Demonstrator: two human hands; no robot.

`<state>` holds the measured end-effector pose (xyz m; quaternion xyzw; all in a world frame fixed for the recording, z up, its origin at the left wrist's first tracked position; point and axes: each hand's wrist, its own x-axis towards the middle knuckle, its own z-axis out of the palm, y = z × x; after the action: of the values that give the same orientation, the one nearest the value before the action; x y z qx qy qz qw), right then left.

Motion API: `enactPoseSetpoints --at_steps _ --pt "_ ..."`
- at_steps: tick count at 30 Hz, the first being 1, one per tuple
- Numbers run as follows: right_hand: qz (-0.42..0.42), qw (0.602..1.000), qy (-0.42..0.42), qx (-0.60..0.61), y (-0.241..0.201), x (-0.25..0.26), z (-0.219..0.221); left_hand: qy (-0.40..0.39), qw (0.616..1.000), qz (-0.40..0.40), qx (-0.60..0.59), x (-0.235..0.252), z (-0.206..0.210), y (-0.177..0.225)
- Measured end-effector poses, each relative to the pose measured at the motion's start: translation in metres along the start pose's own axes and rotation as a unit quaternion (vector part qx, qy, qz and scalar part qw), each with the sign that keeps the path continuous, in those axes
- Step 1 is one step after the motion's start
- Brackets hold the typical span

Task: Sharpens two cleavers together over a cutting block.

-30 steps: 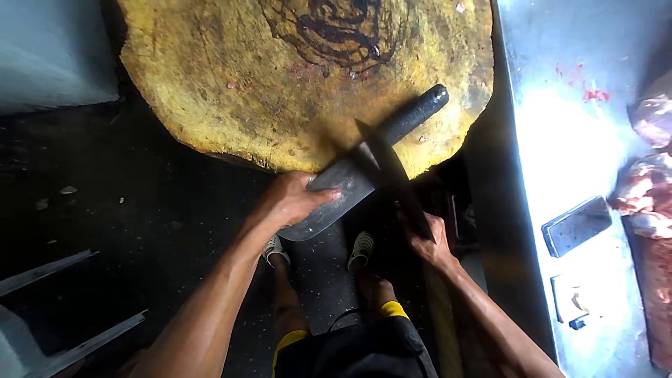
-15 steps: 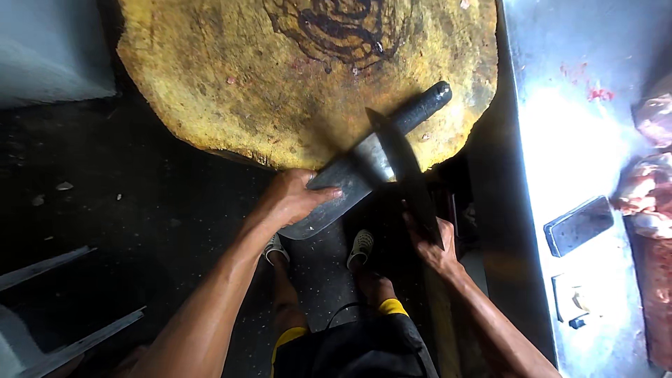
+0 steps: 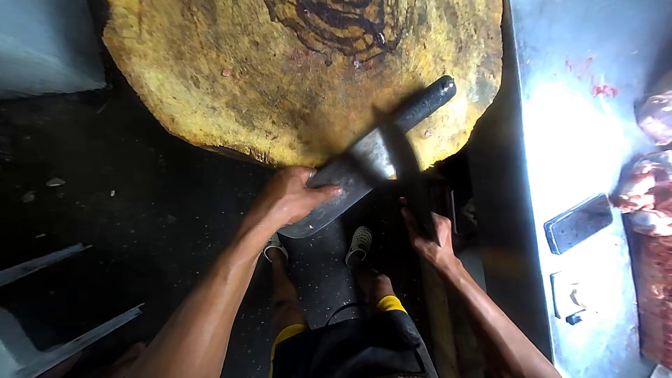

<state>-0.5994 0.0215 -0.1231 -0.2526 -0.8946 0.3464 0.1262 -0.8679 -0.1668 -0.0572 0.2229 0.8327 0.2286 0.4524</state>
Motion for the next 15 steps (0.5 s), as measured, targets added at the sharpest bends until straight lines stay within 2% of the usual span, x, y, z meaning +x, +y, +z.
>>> enactPoseSetpoints --at_steps 3,8,12,15 --pt "0.029 0.999 -0.018 -0.022 -0.002 0.001 -0.003 0.001 1.000 -0.008 0.001 0.000 -0.002 0.002" --pt "-0.017 0.999 0.021 0.019 -0.011 -0.002 -0.004 0.004 1.000 0.006 0.008 -0.001 0.000 0.000" --pt "0.024 0.999 -0.017 -0.018 0.002 0.000 0.003 0.001 1.000 -0.006 0.003 -0.002 0.000 0.000" --pt "0.015 1.000 0.000 -0.011 -0.008 -0.001 -0.003 0.004 1.000 -0.006 -0.001 -0.001 0.000 0.000"
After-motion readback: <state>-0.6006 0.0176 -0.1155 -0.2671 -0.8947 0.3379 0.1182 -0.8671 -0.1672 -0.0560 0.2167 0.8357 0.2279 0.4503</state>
